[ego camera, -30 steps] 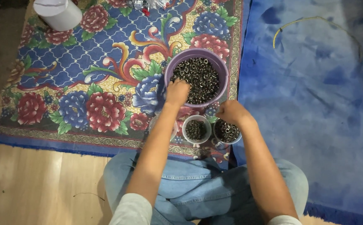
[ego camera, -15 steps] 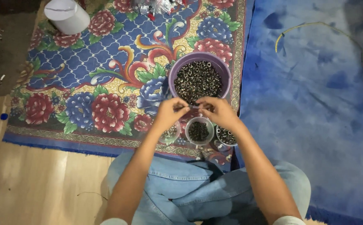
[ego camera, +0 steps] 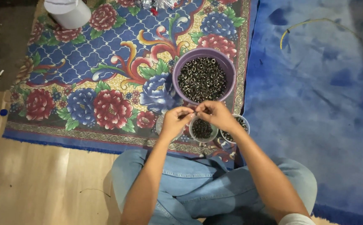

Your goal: The person sits on a patterned rug and sorts small metal rings from a large purple bowl into two smaller clear bowls. They use both hands to pick up handfuls of rings and distribute them between the containers.

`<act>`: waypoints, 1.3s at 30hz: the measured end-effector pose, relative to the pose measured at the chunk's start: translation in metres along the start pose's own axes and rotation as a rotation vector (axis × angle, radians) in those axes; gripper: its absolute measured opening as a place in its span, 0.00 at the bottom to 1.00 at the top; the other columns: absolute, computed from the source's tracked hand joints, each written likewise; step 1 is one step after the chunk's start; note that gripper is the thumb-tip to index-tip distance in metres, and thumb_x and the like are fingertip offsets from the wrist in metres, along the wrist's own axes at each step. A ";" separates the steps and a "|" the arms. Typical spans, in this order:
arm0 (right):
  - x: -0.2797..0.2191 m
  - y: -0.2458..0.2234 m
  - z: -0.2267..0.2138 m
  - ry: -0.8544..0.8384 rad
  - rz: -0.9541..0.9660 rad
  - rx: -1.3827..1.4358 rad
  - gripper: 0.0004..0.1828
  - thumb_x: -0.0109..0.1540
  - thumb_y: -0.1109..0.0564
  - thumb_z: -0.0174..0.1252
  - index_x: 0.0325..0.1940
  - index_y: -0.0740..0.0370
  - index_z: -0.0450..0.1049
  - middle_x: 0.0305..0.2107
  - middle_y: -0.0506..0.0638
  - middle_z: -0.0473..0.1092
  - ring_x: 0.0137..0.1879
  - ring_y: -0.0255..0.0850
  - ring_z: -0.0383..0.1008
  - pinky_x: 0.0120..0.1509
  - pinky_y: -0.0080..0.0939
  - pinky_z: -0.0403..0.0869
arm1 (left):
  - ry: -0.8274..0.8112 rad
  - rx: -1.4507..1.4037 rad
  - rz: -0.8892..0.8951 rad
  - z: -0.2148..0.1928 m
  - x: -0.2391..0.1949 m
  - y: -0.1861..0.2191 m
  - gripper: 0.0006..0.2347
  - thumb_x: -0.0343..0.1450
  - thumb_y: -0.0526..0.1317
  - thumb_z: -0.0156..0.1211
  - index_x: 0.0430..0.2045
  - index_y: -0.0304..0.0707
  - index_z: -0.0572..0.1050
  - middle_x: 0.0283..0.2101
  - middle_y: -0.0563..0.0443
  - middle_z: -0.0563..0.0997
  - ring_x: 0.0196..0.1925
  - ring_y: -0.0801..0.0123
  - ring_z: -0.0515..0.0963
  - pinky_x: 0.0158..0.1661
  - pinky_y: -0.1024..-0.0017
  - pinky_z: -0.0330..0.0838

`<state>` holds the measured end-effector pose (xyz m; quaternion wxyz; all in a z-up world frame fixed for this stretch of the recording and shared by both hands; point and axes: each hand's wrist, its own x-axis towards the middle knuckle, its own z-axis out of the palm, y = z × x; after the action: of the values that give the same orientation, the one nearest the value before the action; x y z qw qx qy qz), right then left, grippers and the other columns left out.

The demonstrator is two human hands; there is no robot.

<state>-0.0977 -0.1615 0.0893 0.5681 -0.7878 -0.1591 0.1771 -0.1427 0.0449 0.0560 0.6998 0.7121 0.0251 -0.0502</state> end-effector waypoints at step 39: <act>-0.020 0.114 -0.101 -0.055 0.702 -0.962 0.17 0.51 0.59 0.61 0.41 0.68 0.84 0.33 0.69 0.79 0.43 0.67 0.81 0.40 0.64 0.80 | -0.028 -0.016 -0.059 0.020 -0.002 -0.013 0.08 0.65 0.40 0.75 0.36 0.45 0.86 0.34 0.51 0.87 0.38 0.75 0.82 0.42 0.74 0.76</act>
<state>-0.0631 -0.2902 0.0120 0.0507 -0.9573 0.0335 0.2828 -0.1472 0.0252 0.0431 0.7039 0.7048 0.0369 -0.0807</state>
